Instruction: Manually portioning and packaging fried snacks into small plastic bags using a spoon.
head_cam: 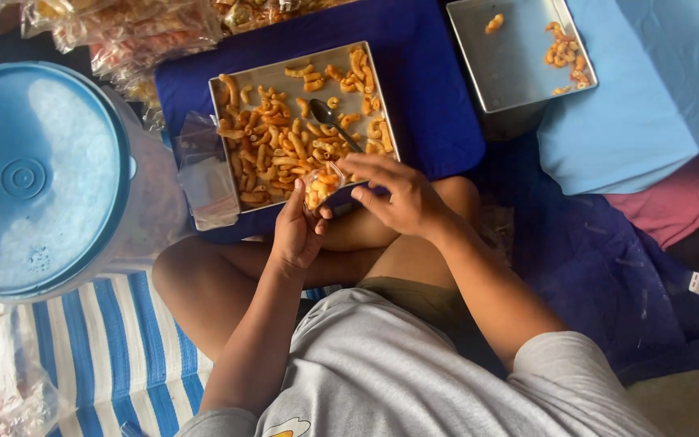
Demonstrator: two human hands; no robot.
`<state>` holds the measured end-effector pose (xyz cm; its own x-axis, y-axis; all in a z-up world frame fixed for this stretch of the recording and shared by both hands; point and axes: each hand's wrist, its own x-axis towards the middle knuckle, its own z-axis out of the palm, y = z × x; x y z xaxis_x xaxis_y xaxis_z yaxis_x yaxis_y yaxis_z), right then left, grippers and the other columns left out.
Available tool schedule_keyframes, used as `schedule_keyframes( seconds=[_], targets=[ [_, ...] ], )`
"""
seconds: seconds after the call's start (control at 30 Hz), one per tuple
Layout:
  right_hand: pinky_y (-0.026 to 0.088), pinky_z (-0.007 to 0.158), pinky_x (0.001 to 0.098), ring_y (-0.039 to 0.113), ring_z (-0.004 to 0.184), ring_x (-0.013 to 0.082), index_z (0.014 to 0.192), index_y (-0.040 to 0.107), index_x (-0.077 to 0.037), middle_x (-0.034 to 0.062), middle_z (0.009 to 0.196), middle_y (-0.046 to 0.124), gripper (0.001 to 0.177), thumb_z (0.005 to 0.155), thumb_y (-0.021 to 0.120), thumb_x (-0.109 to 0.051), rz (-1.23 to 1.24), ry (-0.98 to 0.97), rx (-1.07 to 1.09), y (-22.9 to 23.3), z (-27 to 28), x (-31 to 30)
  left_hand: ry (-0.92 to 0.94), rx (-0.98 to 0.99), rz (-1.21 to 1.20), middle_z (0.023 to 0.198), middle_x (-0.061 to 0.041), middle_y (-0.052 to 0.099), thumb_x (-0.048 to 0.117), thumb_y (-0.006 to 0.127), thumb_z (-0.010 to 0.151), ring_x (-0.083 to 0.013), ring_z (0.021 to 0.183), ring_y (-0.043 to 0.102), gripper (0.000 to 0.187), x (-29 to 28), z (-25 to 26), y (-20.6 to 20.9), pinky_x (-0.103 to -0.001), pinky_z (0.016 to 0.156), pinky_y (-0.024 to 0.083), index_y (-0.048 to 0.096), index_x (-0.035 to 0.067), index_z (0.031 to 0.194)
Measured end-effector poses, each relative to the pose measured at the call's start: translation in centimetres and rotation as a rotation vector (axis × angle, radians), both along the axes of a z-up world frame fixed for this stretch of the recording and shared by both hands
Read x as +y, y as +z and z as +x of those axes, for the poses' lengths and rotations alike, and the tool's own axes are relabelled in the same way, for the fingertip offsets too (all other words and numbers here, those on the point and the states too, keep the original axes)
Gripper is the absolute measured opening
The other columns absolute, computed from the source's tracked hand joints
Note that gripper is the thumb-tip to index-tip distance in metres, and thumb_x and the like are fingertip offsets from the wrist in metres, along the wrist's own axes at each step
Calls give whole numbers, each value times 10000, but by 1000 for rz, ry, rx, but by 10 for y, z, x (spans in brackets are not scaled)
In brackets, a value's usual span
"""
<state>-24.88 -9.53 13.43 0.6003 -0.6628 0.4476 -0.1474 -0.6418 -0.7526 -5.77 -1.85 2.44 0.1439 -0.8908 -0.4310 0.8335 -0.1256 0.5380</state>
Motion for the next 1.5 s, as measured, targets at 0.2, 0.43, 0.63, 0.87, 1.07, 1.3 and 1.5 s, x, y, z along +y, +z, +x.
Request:
schedule_keyframes(
  seconds=[0.2, 0.43, 0.63, 0.87, 1.07, 1.3, 1.5],
  targets=[
    [587, 851, 376, 728, 972, 253, 1003, 797, -217, -6, 1090, 759, 85, 931, 777, -178, -197, -62, 149, -13, -23, 9, -140, 32, -13, 1057, -241, 736, 335, 590, 1072, -282, 586, 754, 503, 2, -18, -22, -213, 321, 510, 561, -24, 1422],
    [591, 848, 431, 713, 991, 308, 1045, 783, -191, 59, 1033, 727, 178, 874, 830, -211, -222, -43, 236, -3, -25, 22, -203, 38, -51, 1125, -227, 725, 323, 566, 1077, -264, 571, 748, 514, 13, -21, -8, -202, 309, 510, 519, -19, 1458],
    [584, 813, 392, 703, 963, 252, 1002, 768, -207, 6, 1013, 712, 96, 912, 791, -233, -252, -19, 297, -1, -18, 36, -184, 50, -85, 1170, -239, 683, 305, 544, 1085, -283, 586, 754, 510, 26, -18, -14, -219, 317, 536, 497, -29, 1467],
    [579, 795, 401, 693, 947, 255, 1051, 760, -199, 18, 1023, 705, 144, 910, 778, -213, -220, 5, 327, 5, -10, 51, -185, 77, -121, 1161, -231, 671, 306, 528, 1093, -293, 608, 761, 484, 42, -10, -15, -234, 334, 559, 497, -10, 1458],
    [575, 770, 379, 690, 887, 226, 980, 733, -201, -8, 1000, 714, 126, 873, 790, -166, -114, 10, 320, 10, -9, 56, -196, 87, -146, 1115, -235, 688, 324, 528, 1093, -306, 629, 769, 480, 49, -4, -12, -247, 343, 566, 502, 14, 1458],
    [576, 765, 363, 698, 861, 235, 916, 737, -188, 12, 964, 746, 73, 867, 791, -185, -147, -148, 361, 19, -34, 42, -326, 13, -110, 1155, -274, 718, 408, 526, 1084, -377, 776, 787, 617, 53, -6, -10, -343, 433, 636, 402, 3, 1533],
    [588, 749, 303, 694, 901, 243, 1037, 762, -138, 41, 954, 711, 89, 982, 829, -119, -157, -472, 348, 18, -114, -17, -264, -472, -337, 1270, -229, 716, 64, 657, 999, -250, 887, 781, 486, 56, 8, 30, -275, 611, 659, 502, -10, 1454]
  ],
)
